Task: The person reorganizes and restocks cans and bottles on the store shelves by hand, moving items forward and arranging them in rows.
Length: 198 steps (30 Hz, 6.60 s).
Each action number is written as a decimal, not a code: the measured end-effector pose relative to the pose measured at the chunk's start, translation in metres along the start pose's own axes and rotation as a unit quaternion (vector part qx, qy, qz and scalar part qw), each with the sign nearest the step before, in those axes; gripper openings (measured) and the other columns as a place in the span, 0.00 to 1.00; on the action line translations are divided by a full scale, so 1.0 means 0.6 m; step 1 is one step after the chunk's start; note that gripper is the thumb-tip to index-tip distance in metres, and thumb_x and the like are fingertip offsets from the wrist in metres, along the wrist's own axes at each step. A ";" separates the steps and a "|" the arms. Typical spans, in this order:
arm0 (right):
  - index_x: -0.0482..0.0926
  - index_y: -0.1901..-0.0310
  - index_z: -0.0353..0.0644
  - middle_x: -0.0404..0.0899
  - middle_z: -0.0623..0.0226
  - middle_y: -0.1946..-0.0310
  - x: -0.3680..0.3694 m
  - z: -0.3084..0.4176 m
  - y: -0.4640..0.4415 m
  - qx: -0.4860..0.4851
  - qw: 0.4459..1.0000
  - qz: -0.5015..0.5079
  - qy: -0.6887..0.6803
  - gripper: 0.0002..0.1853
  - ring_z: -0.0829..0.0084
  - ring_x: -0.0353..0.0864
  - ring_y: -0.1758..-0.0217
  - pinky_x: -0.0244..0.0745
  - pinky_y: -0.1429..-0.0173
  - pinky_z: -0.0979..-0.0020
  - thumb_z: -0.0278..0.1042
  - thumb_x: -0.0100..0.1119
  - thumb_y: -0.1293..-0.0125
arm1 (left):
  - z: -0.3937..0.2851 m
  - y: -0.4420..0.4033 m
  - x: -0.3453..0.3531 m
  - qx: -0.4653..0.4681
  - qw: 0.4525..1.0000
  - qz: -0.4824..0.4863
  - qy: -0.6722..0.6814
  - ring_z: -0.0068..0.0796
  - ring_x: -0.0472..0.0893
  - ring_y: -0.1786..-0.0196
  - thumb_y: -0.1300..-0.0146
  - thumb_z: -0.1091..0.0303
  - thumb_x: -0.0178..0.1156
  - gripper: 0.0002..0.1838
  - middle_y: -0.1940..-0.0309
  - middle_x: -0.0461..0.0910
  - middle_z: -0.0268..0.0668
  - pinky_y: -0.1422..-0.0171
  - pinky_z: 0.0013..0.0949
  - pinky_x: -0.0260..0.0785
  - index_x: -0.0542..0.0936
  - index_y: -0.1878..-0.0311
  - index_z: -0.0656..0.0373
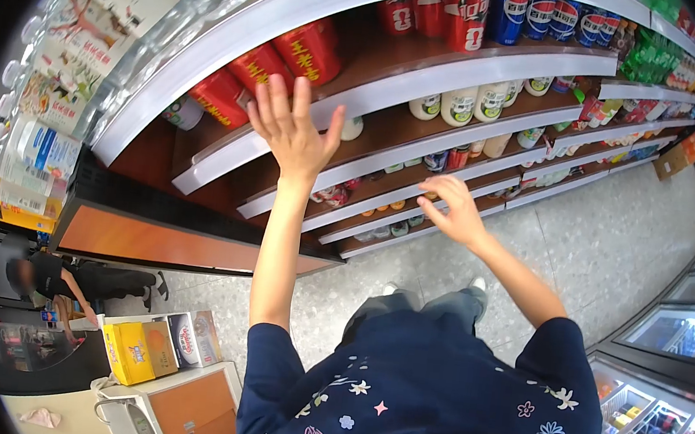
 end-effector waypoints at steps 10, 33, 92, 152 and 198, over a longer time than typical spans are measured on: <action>0.82 0.58 0.40 0.83 0.60 0.59 -0.050 -0.233 0.133 0.108 0.994 -0.013 -0.033 0.08 0.58 0.79 0.51 0.71 0.45 0.61 0.28 0.65 0.40 | -0.068 0.022 0.036 -0.011 1.000 -0.013 -0.013 0.50 0.60 0.26 0.32 0.49 0.52 0.32 0.30 0.64 0.51 0.24 0.55 0.42 0.67 0.34 0.62; 0.84 0.56 0.42 0.85 0.58 0.59 0.068 -0.312 0.383 0.141 0.939 0.310 -0.052 0.11 0.56 0.83 0.53 0.76 0.48 0.60 0.36 0.63 0.37 | -0.148 -0.010 0.051 -0.033 0.994 0.007 0.103 0.47 0.76 0.41 0.49 0.72 0.67 0.24 0.43 0.78 0.45 0.35 0.47 0.63 0.76 0.46 0.61; 0.78 0.49 0.34 0.82 0.55 0.57 -0.177 -0.302 -0.072 0.018 0.933 -0.330 0.142 0.32 0.57 0.81 0.54 0.67 0.46 0.59 0.53 0.72 0.46 | -0.277 0.160 0.221 -0.055 0.975 0.099 0.191 0.55 0.53 0.25 0.46 0.64 0.72 0.50 0.26 0.48 0.57 0.23 0.49 0.47 0.52 0.27 0.67; 0.70 0.39 0.34 0.74 0.54 0.42 -0.297 -0.323 0.032 -0.039 0.868 -0.444 0.217 0.32 0.58 0.74 0.41 0.67 0.37 0.61 0.29 0.72 0.45 | -0.434 0.092 0.248 0.053 0.935 0.058 0.345 0.59 0.77 0.41 0.57 0.70 0.81 0.31 0.38 0.67 0.58 0.40 0.49 0.75 0.66 0.58 0.53; 0.83 0.59 0.37 0.85 0.58 0.62 0.163 0.109 0.161 0.129 0.952 0.238 -0.144 0.07 0.58 0.84 0.57 0.76 0.52 0.63 0.30 0.62 0.37 | 0.456 0.062 -0.093 -0.414 0.734 -0.109 0.527 0.37 0.74 0.38 0.49 0.79 0.74 0.48 0.40 0.71 0.52 0.33 0.35 0.66 0.52 0.30 0.67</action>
Point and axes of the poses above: each hand's wrist, its own y-axis away from the middle knuckle, its own x-axis out of the palm, z = x × y, the point moved 9 cm from there along -y, towards the middle knuckle
